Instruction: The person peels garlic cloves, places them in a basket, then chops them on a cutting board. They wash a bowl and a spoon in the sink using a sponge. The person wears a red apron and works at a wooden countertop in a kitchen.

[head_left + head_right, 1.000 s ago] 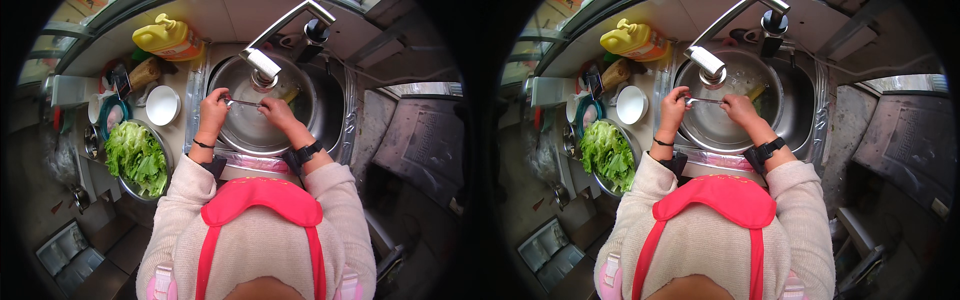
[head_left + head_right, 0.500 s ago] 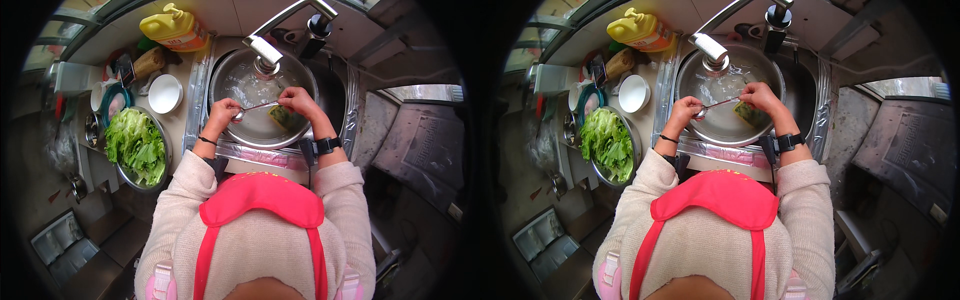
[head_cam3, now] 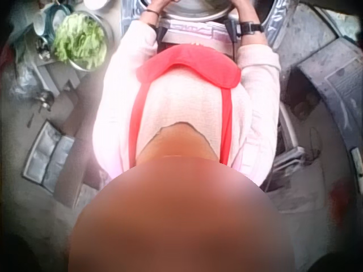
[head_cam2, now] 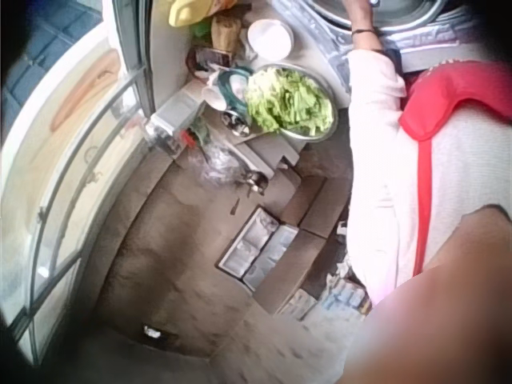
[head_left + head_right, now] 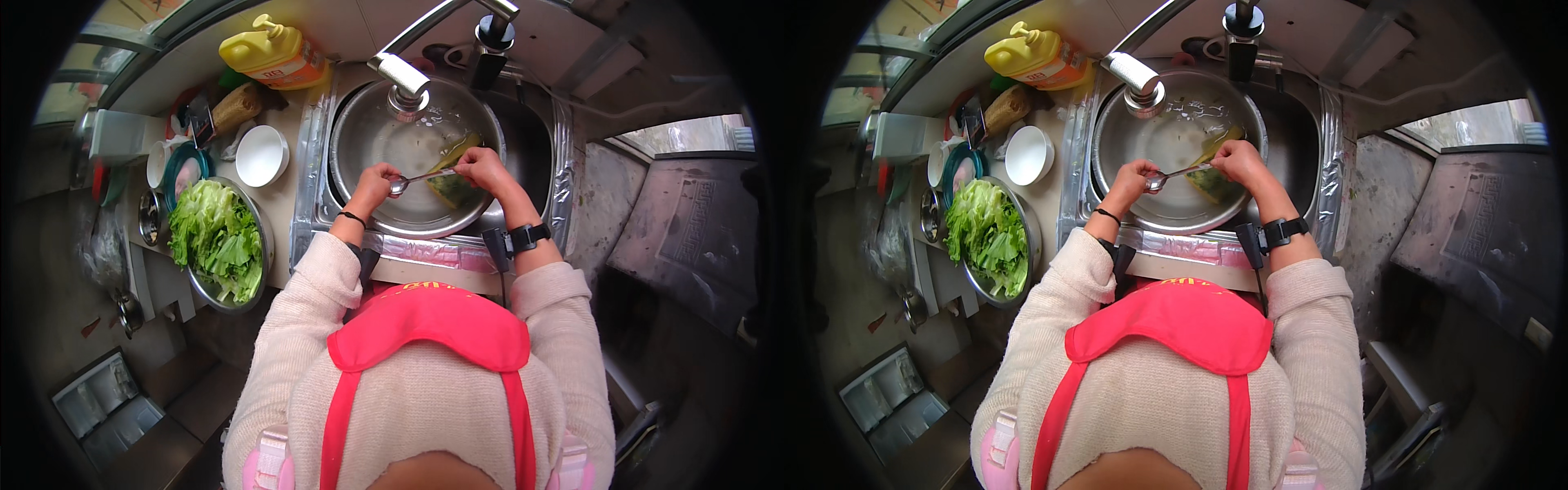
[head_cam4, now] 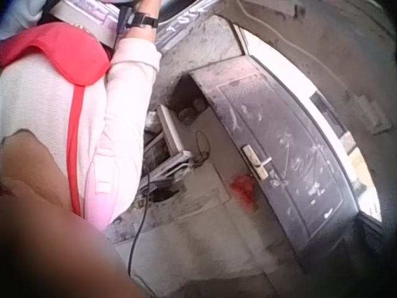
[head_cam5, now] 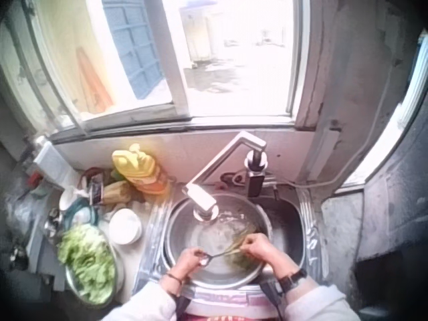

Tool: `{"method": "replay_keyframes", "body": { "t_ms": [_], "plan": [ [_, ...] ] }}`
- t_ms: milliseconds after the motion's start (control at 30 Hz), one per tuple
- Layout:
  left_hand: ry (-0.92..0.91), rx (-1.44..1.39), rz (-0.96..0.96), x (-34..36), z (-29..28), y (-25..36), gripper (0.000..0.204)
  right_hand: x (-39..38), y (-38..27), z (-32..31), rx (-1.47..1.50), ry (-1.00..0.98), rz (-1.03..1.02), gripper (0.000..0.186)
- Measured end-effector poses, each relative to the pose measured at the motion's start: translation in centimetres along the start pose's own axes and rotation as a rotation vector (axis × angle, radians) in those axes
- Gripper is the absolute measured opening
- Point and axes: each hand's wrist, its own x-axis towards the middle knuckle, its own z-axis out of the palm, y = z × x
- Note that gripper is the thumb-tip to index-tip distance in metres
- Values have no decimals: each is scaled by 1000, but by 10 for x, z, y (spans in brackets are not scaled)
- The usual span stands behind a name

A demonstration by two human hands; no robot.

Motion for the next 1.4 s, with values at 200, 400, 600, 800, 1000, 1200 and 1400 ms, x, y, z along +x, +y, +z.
{"method": "replay_keyframes", "body": {
  "t_ms": [200, 400, 600, 800, 1000, 1200, 1400],
  "plan": [
    [-36, 668, -5, 37, 7, -15, 13, 8, 15, 14, -159, 154, 124, 13],
    [-22, 865, 78, 43, 8, -17, 16, 14, 9, 23, 115, 112, 202, 11],
    [-427, 56, -190, 15, -9, 6, 8, 21, -5, 7, 439, -55, 201, 13],
    [-465, -230, -193, -9, -17, 21, 16, 35, -13, 18, 476, -116, 190, 19],
    [-180, -236, -173, -15, -23, 11, 25, 2, -10, 55, -723, 273, -74, 35],
    [-105, -275, -162, -13, -12, 2, 29, 22, 1, 65, -896, 126, -81, 27],
    [-68, -306, -52, -3, 20, 3, 17, 6, -12, 42, 479, 28, 176, 27]
  ]
}}
